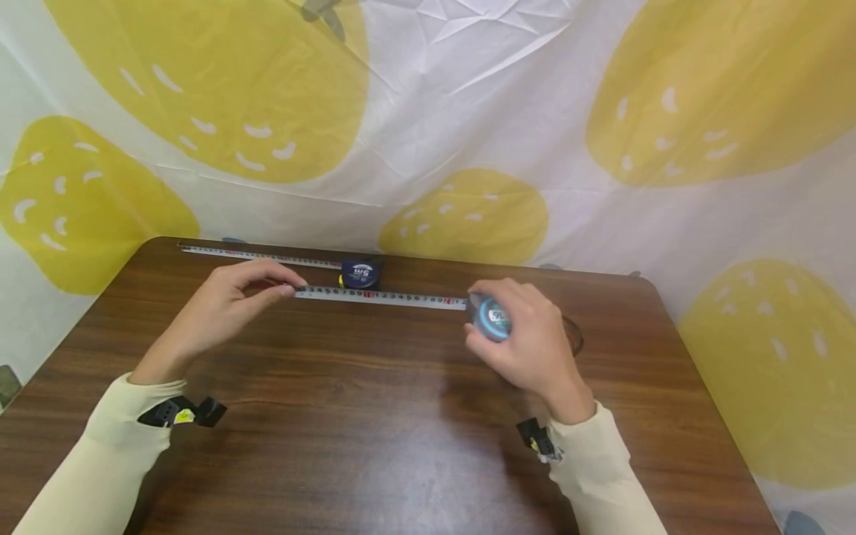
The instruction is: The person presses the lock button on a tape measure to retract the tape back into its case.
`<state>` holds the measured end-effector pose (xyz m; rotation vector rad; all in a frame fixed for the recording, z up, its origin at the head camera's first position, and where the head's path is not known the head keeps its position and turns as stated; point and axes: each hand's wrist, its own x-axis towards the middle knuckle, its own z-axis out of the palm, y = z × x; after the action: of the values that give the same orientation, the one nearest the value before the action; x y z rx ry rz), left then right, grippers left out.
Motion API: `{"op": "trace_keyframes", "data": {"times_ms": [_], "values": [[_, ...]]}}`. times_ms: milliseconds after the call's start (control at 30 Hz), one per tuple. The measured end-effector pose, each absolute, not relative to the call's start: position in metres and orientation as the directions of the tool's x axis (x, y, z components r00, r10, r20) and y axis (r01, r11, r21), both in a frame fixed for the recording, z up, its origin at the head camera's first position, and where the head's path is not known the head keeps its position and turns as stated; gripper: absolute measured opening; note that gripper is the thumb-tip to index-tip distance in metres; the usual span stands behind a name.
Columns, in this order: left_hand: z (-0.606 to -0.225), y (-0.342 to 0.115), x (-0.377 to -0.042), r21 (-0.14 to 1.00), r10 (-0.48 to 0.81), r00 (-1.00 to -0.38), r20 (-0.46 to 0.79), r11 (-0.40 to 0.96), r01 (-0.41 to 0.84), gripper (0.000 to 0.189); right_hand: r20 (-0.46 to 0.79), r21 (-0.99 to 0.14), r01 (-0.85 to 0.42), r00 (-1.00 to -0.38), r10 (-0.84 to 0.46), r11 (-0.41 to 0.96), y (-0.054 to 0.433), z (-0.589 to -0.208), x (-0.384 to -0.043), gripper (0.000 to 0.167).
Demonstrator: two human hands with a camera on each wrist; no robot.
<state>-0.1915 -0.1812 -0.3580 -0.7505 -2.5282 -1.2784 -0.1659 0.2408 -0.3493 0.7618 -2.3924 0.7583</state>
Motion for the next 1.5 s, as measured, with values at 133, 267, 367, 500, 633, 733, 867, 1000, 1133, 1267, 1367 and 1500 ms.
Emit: {"op": "trace_keyframes", "data": {"times_ms": [133, 267, 367, 500, 633, 733, 867, 1000, 1133, 1267, 1367, 1500], "values": [[-0.358, -0.179, -0.19, 0.687, 0.352, -0.843, 0.406, 0.491, 0.536, 0.014, 0.606, -0.347, -0.638, -0.712, -0.355, 0.687, 0.239, -0.35, -0.166, 0.041], [-0.36, -0.178, -0.191, 0.686, 0.356, -0.837, 0.416, 0.482, 0.546, 0.014, 0.597, -0.343, -0.634, -0.717, -0.359, 0.694, 0.238, -0.352, -0.166, 0.041], [-0.36, -0.176, -0.192, 0.688, 0.36, -0.832, 0.423, 0.47, 0.553, 0.014, 0.594, -0.342, -0.631, -0.72, -0.36, 0.696, 0.236, -0.352, -0.165, 0.041], [-0.361, -0.173, -0.192, 0.693, 0.369, -0.824, 0.43, 0.45, 0.563, 0.014, 0.596, -0.345, -0.635, -0.717, -0.362, 0.691, 0.233, -0.353, -0.163, 0.04], [-0.362, -0.17, -0.19, 0.698, 0.379, -0.819, 0.431, 0.435, 0.569, 0.015, 0.599, -0.347, -0.643, -0.712, -0.367, 0.682, 0.231, -0.354, -0.162, 0.039], [-0.363, -0.168, -0.19, 0.698, 0.386, -0.812, 0.437, 0.424, 0.577, 0.015, 0.602, -0.347, -0.647, -0.709, -0.367, 0.679, 0.229, -0.355, -0.162, 0.039], [-0.364, -0.165, -0.191, 0.692, 0.401, -0.802, 0.444, 0.416, 0.591, 0.015, 0.602, -0.349, -0.649, -0.708, -0.37, 0.676, 0.227, -0.356, -0.162, 0.039], [-0.364, -0.161, -0.189, 0.688, 0.416, -0.797, 0.439, 0.415, 0.596, 0.016, 0.596, -0.351, -0.65, -0.71, -0.375, 0.674, 0.224, -0.357, -0.16, 0.04], [-0.365, -0.157, -0.188, 0.691, 0.43, -0.794, 0.43, 0.409, 0.596, 0.016, 0.596, -0.357, -0.652, -0.71, -0.374, 0.669, 0.22, -0.358, -0.158, 0.04], [-0.367, -0.153, -0.187, 0.692, 0.444, -0.785, 0.432, 0.394, 0.604, 0.016, 0.601, -0.355, -0.658, -0.705, -0.377, 0.665, 0.217, -0.359, -0.157, 0.04], [-0.368, -0.151, -0.187, 0.691, 0.451, -0.775, 0.443, 0.379, 0.616, 0.016, 0.6, -0.349, -0.658, -0.704, -0.38, 0.668, 0.214, -0.36, -0.156, 0.04], [-0.368, -0.149, -0.185, 0.693, 0.455, -0.77, 0.448, 0.367, 0.62, 0.016, 0.588, -0.353, -0.65, -0.714, -0.381, 0.673, 0.211, -0.359, -0.154, 0.04]]}}
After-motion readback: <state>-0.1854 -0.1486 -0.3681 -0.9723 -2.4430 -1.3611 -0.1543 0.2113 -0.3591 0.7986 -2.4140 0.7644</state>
